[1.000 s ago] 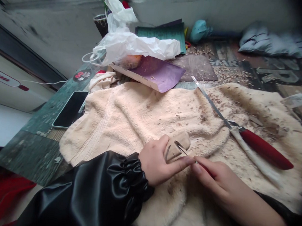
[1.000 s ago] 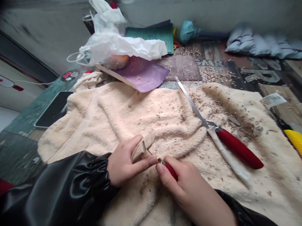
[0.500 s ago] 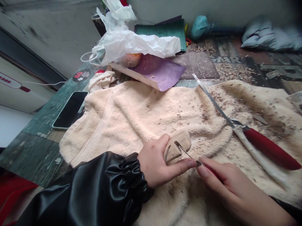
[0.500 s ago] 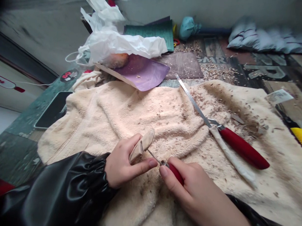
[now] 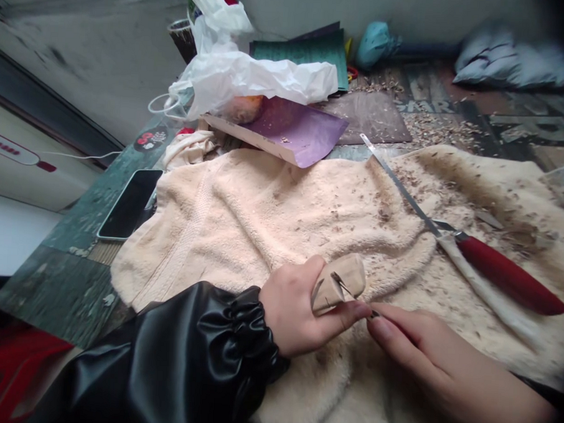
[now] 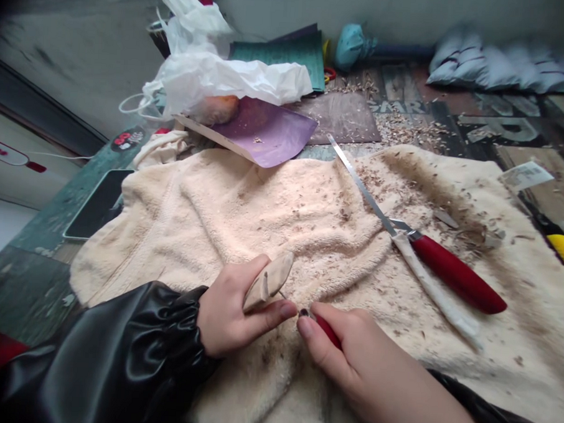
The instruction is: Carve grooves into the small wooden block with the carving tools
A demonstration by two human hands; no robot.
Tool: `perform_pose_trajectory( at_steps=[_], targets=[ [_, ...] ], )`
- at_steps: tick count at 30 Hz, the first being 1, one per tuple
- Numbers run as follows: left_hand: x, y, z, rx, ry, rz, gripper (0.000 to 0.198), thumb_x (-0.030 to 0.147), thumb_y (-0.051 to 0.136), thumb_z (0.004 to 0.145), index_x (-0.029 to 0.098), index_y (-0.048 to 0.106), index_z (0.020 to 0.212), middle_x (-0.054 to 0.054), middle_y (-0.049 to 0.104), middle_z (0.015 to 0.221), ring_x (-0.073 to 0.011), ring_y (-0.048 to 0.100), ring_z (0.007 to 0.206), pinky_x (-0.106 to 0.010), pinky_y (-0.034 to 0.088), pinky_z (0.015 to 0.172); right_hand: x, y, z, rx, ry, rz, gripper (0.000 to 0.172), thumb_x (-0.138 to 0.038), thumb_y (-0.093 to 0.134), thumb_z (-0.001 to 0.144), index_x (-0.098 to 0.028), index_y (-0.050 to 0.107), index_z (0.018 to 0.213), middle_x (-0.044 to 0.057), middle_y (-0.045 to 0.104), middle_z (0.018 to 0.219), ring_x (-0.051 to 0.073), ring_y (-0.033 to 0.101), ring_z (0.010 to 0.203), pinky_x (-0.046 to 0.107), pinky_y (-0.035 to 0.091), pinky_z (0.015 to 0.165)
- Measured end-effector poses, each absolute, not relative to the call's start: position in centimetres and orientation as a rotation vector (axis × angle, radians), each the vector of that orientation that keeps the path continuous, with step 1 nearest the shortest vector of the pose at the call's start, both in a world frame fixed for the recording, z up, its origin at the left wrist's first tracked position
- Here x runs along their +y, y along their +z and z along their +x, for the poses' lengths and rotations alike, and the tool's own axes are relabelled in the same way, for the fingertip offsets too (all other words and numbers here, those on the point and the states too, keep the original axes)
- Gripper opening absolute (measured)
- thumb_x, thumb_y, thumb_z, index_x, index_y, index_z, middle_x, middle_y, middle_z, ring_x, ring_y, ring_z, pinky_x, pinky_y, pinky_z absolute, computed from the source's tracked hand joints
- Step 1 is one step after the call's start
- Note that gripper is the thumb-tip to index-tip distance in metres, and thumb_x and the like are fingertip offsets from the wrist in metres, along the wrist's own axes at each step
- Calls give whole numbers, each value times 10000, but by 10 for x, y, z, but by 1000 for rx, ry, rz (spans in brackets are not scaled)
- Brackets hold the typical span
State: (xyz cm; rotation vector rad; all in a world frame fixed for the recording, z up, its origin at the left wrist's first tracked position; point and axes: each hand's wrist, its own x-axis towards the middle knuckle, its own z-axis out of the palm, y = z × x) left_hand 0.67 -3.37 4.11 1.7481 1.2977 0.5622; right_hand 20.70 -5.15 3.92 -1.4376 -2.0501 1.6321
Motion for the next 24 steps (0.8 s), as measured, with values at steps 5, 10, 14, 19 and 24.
perform_pose_trajectory(
  at_steps=[5, 10, 14, 19, 24],
  targets=[
    [-36, 37, 8, 1356, 502, 1808, 437, 616, 519, 787, 206, 392, 702, 31, 455, 593, -130, 445, 538, -267, 321, 519, -55, 39, 203, -2045, 1551, -1500, 346, -453, 373, 920, -249, 584, 736, 11, 670, 705, 166, 606, 617, 258, 511, 590],
    [-38, 34, 10, 1437, 488, 1848, 484, 675, 461, 780, 205, 388, 691, 10, 478, 597, -145, 462, 535, -276, 323, 515, -58, 36, 199, -2110, 1404, -1629, 432, -524, 307, 908, -238, 517, 662, 22, 632, 604, 172, 577, 516, 292, 471, 520],
    [-39, 32, 11, 1456, 461, 1856, 499, 697, 418, 787, 202, 410, 726, -9, 512, 625, -166, 498, 563, -298, 362, 546, -62, 30, 197, -2151, 1207, -1753, 388, -495, 308, 895, -244, 500, 671, 22, 631, 589, 187, 603, 527, 312, 471, 543],
    [-38, 33, 11, 1468, 430, 1836, 481, 681, 422, 794, 200, 417, 758, -18, 534, 655, -188, 531, 605, -315, 382, 574, -72, 17, 196, -2260, 746, -1760, 407, -512, 275, 922, -253, 449, 661, -4, 599, 494, 189, 592, 431, 295, 402, 433],
    [-36, 36, 10, 1490, 424, 1783, 442, 632, 477, 790, 207, 376, 723, 15, 465, 624, -164, 477, 587, -297, 338, 559, -66, 19, 193, -2265, 619, -1651, 436, -535, 256, 929, -247, 472, 683, -17, 589, 461, 169, 580, 370, 273, 365, 370]
  ],
)
